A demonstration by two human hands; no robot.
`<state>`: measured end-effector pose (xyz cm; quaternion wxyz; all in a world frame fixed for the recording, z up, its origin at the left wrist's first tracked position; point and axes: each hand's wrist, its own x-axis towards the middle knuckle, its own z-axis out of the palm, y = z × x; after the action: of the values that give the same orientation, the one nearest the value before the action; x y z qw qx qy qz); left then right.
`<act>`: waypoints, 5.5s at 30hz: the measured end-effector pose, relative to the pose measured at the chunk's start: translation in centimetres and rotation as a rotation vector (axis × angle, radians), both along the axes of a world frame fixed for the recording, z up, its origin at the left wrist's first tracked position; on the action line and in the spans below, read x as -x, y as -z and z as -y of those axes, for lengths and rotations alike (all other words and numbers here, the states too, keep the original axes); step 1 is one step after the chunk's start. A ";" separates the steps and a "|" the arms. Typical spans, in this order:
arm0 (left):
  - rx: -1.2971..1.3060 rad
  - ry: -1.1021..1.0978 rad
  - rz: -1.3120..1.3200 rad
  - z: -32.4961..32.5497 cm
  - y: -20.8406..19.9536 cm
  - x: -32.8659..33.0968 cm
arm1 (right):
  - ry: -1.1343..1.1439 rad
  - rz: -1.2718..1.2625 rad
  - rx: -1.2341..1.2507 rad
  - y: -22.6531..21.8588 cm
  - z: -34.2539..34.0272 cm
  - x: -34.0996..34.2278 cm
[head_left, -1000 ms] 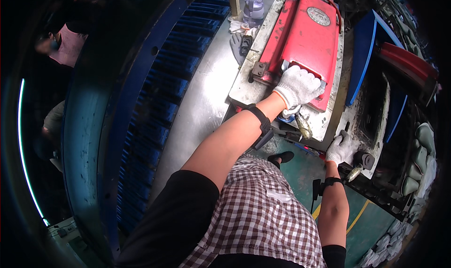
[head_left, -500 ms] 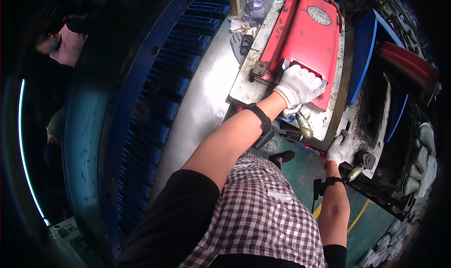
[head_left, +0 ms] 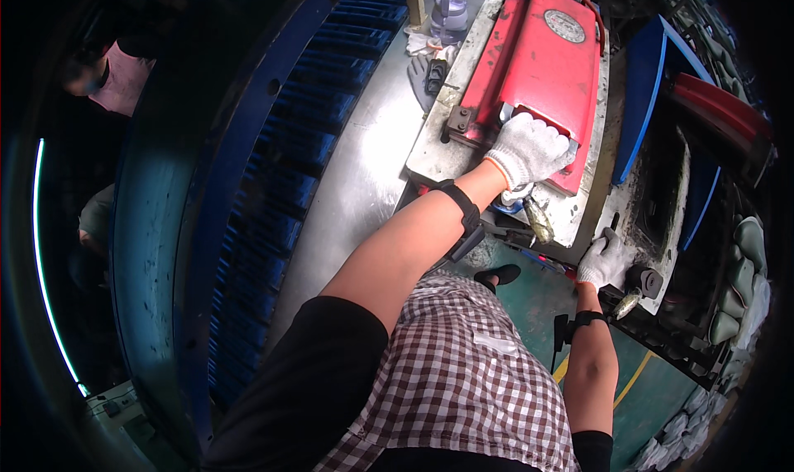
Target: Operating a heat-setting machine to shape shoe components.
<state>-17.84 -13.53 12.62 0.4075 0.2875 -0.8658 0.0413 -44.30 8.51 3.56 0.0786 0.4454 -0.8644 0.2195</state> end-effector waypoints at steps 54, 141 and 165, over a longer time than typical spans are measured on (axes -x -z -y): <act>-0.379 -0.323 -0.139 -4.2 3.9 -11.7 | -0.061 -0.069 0.020 -0.9 -0.1 -0.6; -1.093 -0.738 -0.336 -3.5 11.7 -16.5 | -0.057 -0.092 0.079 -0.3 -0.1 -0.2; -1.065 -0.750 -0.368 -3.5 10.2 -15.9 | -0.061 -0.015 0.066 -0.7 0.0 -0.2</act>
<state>-1.90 -10.08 2.37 0.3089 0.7325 -0.5261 -0.3021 -44.14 8.49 4.22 0.0929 0.4702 -0.8423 0.2467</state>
